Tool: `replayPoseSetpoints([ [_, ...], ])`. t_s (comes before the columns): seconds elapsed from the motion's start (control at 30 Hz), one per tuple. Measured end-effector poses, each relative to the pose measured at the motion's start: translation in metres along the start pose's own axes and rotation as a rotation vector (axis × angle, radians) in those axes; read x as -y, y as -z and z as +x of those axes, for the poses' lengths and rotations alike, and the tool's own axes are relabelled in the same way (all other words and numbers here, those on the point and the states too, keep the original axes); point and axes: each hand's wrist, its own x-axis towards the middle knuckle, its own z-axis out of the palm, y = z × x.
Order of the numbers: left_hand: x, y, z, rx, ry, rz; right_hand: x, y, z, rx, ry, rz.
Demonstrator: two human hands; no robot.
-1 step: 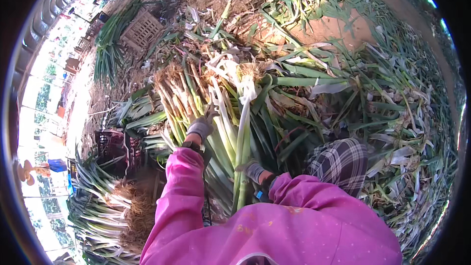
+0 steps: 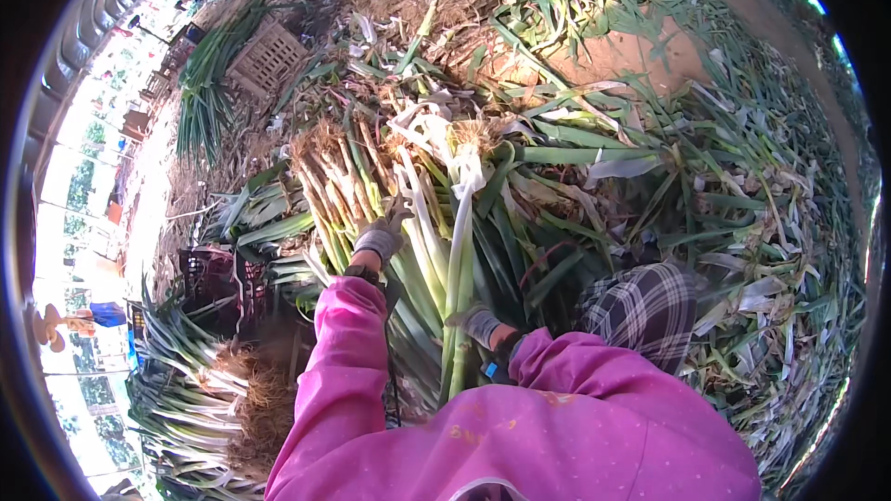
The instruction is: The person peels the outer layers from leeks by hand and places the cleaned leeks onto a pile.
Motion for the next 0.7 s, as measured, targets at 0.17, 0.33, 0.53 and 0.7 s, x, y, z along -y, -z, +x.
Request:
replayPoseSetpoints([
  [0.17,0.0,0.013,-0.022,0.063,-0.027,0.023,-0.003,-0.004,-0.003,-0.012,0.021,-0.005],
  [0.33,-0.098,0.046,-0.122,0.23,0.006,-0.057,-0.048,0.032,0.061,-0.163,0.071,-0.267],
  [0.53,-0.028,-0.017,-0.095,0.048,0.026,-0.051,-0.016,0.002,0.007,-0.078,0.136,-0.18],
  [0.7,0.016,-0.023,-0.016,-0.072,0.014,-0.028,-0.007,-0.009,-0.006,-0.045,0.002,-0.009],
])
